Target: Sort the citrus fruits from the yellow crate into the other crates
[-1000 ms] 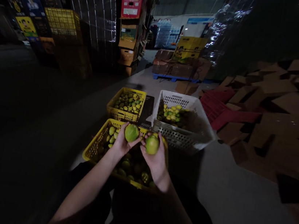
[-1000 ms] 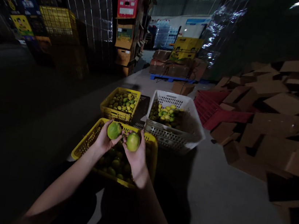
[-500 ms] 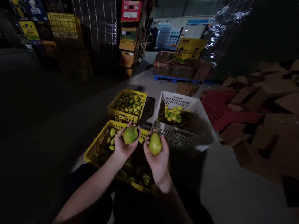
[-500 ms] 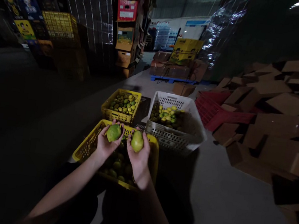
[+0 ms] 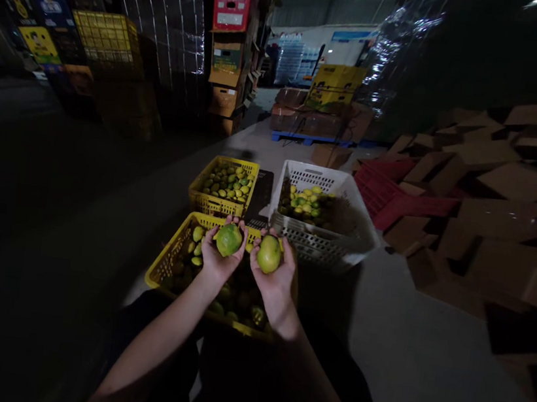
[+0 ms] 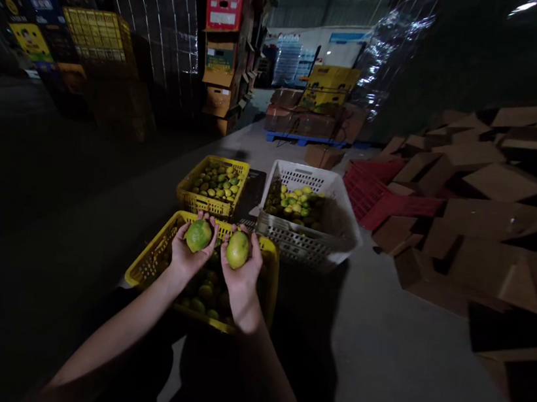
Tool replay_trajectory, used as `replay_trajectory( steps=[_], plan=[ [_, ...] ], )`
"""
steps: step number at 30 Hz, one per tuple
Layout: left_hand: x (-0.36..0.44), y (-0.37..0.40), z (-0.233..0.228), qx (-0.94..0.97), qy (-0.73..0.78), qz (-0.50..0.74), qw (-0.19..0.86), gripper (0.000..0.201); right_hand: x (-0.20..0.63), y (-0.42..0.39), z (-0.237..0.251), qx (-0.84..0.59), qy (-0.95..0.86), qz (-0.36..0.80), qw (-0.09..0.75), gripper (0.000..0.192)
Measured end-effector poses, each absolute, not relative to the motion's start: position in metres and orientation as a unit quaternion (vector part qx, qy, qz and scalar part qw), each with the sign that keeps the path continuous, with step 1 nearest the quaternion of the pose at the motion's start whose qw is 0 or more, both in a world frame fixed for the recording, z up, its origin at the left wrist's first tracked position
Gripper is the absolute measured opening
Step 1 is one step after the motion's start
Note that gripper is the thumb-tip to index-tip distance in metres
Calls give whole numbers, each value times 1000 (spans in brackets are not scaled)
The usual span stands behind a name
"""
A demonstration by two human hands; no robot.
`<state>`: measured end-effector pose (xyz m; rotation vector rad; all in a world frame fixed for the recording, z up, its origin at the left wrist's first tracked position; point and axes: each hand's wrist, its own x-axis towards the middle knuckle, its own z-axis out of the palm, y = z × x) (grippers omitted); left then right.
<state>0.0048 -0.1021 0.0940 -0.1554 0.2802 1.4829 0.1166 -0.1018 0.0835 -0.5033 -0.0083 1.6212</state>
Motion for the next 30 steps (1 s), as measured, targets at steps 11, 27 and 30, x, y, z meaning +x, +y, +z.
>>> replay_trajectory(
  steps=[11, 27, 30],
  plan=[
    [7, -100, 91, -53, 101, 669, 734, 26, 115, -98, 76, -206, -12, 723, 659, 15],
    [-2, -98, 89, -37, 100, 677, 728, 29, 109, -99, 81, -162, -63, 738, 652, 38],
    [-3, -98, 89, -18, 101, 680, 726, 31, 108, -96, 78, -160, -77, 743, 646, 38]
  ],
)
